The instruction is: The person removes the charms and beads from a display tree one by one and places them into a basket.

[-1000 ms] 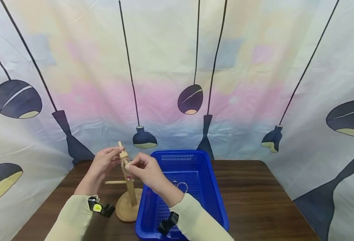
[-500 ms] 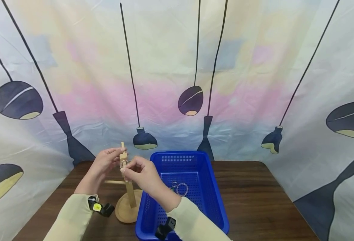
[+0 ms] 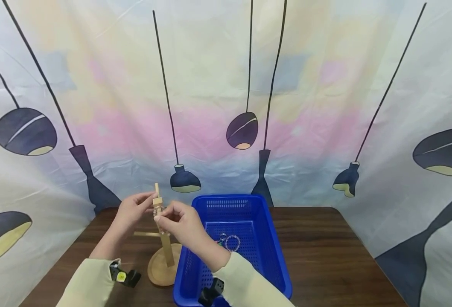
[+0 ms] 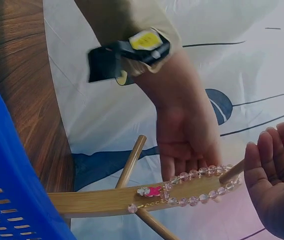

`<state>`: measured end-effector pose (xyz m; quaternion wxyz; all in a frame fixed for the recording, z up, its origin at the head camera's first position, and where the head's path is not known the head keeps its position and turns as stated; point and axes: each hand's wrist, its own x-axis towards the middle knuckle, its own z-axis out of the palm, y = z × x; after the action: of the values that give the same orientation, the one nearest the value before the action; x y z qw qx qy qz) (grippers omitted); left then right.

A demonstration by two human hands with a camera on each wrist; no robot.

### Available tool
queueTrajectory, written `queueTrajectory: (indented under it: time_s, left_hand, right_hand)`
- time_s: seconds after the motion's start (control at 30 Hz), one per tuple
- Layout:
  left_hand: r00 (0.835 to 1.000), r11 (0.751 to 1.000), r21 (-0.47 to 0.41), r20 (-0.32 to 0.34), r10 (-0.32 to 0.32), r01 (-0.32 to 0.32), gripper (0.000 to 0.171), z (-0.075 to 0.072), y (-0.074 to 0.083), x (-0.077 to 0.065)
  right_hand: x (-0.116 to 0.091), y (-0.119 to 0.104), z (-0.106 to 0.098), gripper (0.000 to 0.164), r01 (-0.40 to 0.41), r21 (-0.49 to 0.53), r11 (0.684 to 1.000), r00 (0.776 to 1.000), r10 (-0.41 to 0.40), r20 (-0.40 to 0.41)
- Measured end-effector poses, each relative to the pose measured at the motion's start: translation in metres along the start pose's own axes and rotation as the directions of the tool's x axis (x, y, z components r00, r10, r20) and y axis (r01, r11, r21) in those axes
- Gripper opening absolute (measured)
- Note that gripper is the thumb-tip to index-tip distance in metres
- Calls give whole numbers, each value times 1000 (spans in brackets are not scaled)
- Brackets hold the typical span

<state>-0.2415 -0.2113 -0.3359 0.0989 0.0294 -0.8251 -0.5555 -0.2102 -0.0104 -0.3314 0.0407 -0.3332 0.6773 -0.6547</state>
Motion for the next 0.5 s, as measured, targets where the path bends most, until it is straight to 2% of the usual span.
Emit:
queueTrajectory:
  time_s: [0.1, 0.2, 0.27, 0.37, 0.43, 0.5]
  left_hand:
    - [993, 1000, 13, -112, 28, -27, 48, -3, -9, -13]
    - [974, 989, -138, -227, 17, -50, 46, -4, -21, -26]
    - [958, 953, -293, -287, -6, -82, 42, 0, -31, -34]
    - [942, 864, -486, -332, -44, -131, 33, 9, -46, -45]
    - [938, 818, -559, -338, -74, -137, 29, 15, -54, -50]
    - [939, 791, -599, -330, -101, -126, 28, 21, -62, -55]
  right_hand:
    - [0, -1, 1, 18, 2, -3, 1000, 1000, -2, 0]
    - [0, -1, 2, 18, -6, -8, 1000, 1000, 6, -8]
    - [0, -1, 3, 18, -11, -8, 1000, 1000, 11, -11]
    - [0, 0, 3, 17, -13, -5, 1000, 1000, 13, -20]
    - [1, 0, 4, 17, -17, -2, 1000, 1000, 17, -23]
    - [1, 1, 4, 18, -20, 1, 1000, 1000, 20, -23]
